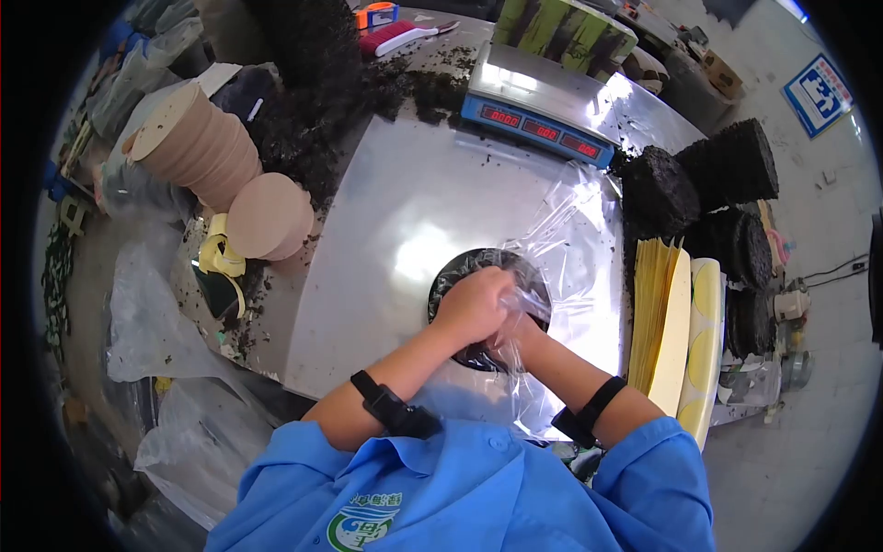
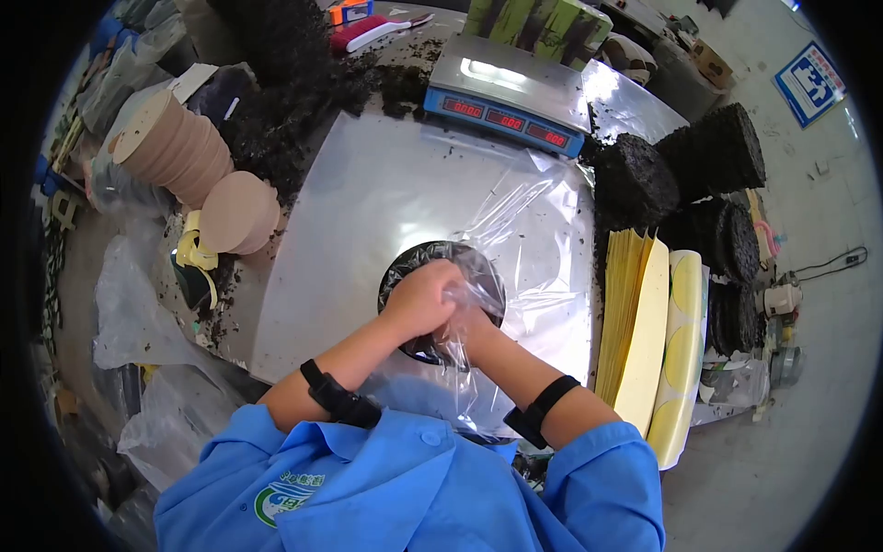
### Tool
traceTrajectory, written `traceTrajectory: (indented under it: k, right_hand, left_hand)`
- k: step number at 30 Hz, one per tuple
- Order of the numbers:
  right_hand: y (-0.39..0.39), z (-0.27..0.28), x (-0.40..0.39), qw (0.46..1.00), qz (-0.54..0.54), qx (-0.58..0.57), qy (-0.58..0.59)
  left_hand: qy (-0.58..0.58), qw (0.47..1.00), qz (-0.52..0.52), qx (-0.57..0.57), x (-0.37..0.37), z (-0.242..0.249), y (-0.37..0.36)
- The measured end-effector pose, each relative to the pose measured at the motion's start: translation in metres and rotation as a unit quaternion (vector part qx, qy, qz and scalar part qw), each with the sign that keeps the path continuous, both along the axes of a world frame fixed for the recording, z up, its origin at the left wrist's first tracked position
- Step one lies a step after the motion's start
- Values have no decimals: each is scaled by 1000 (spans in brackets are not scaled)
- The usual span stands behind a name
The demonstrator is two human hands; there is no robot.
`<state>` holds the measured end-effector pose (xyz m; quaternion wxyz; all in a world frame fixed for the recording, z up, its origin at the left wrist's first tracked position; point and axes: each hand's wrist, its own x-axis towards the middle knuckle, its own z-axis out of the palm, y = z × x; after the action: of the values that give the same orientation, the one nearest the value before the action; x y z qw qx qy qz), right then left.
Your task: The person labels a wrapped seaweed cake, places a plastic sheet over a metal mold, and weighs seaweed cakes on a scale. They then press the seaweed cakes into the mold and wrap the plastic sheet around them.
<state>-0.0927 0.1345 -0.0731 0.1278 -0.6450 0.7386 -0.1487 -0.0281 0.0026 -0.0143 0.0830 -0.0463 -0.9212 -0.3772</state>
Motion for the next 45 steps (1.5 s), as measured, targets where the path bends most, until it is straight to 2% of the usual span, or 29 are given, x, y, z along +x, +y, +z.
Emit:
traceTrajectory:
  k: [2,4,5,6,7,8,9,10,11,12,13,14,16,18,19,20,21,22,24,26,28,32,33,36,38,40,43,44,45]
  right_hand:
    - [-7,32,2,999,-5,-19,35]
    - [-17,123,7,969,-33,238,-62]
    - [9,89,-5,965,0,257,-51]
    - [37,97,-9,994,43,90,-53]
    - [62,135,-7,989,-59,44,-128]
    - [97,139,-3,983,-176,-57,9]
    - [126,141,3,920,-350,-88,153]
    - [148,127,6,874,-467,-61,119]
    - [163,100,11,845,-516,32,-137]
    - [170,80,14,753,-523,114,-383]
    - [156,101,26,700,-422,72,-572]
    - [158,123,18,695,-423,72,-577]
    - [168,156,-3,583,-204,-478,-625]
    - [159,165,28,411,-456,-470,-634]
    - [222,59,18,569,-486,-414,-519]
    - [224,44,40,681,-571,-118,-443]
    - [177,69,68,909,-304,-106,-266]
    - [127,115,79,990,-128,-47,-32]
    - [80,122,78,992,-111,-55,23]
    - [58,110,61,992,-118,-32,42]
    - [43,96,63,991,-127,7,30]
    - [54,114,45,991,-95,-26,-90]
    - [76,113,40,964,-135,-101,-205]
    - [117,78,14,890,-395,-151,-169]
    - [78,69,-10,931,-285,-49,-224]
    - [49,59,-37,919,-244,-108,-289]
    - [13,62,-65,751,-240,-296,-539]
    - [0,83,-62,755,-234,-289,-541]
    - [-9,105,-55,857,-155,-206,-446]
  left_hand:
    - [-15,986,113,122,1,3,-6]
    - [-51,996,67,42,1,-1,-8]
    - [2,997,70,-45,5,-4,-6]
    - [56,988,70,-127,8,-8,-3]
    - [11,983,45,-176,8,-7,0]
    - [10,985,42,-168,8,-10,5]
    - [7,969,34,-243,8,-12,8]
    - [3,946,24,-322,8,-14,11]
    - [18,929,22,-368,8,-15,13]
    - [20,927,12,-374,8,-14,13]
    - [22,926,15,-378,3,-14,11]
    - [15,926,15,-378,6,-16,13]
    - [-28,927,-6,-373,6,-8,12]
    - [-6,931,8,-364,6,-14,12]
    - [1,932,20,-361,2,-15,11]
    - [35,928,33,-370,2,-19,11]
    - [61,922,37,-381,7,-22,13]
    - [52,922,28,-383,11,-19,12]
    - [-68,958,-37,-277,6,2,3]
    - [-125,985,-121,13,7,10,-36]
    - [-86,990,-71,84,20,33,-31]
    - [-70,991,96,-69,10,3,9]
    - [-20,988,89,-126,9,3,11]
    - [37,973,77,-213,9,0,14]
    - [-82,981,40,-170,6,9,14]
    - [-93,981,19,-170,6,10,7]
    - [-128,969,-24,-209,0,15,-1]
    - [-160,954,-54,-246,0,16,-1]
    - [-192,968,-54,-152,-1,20,-4]
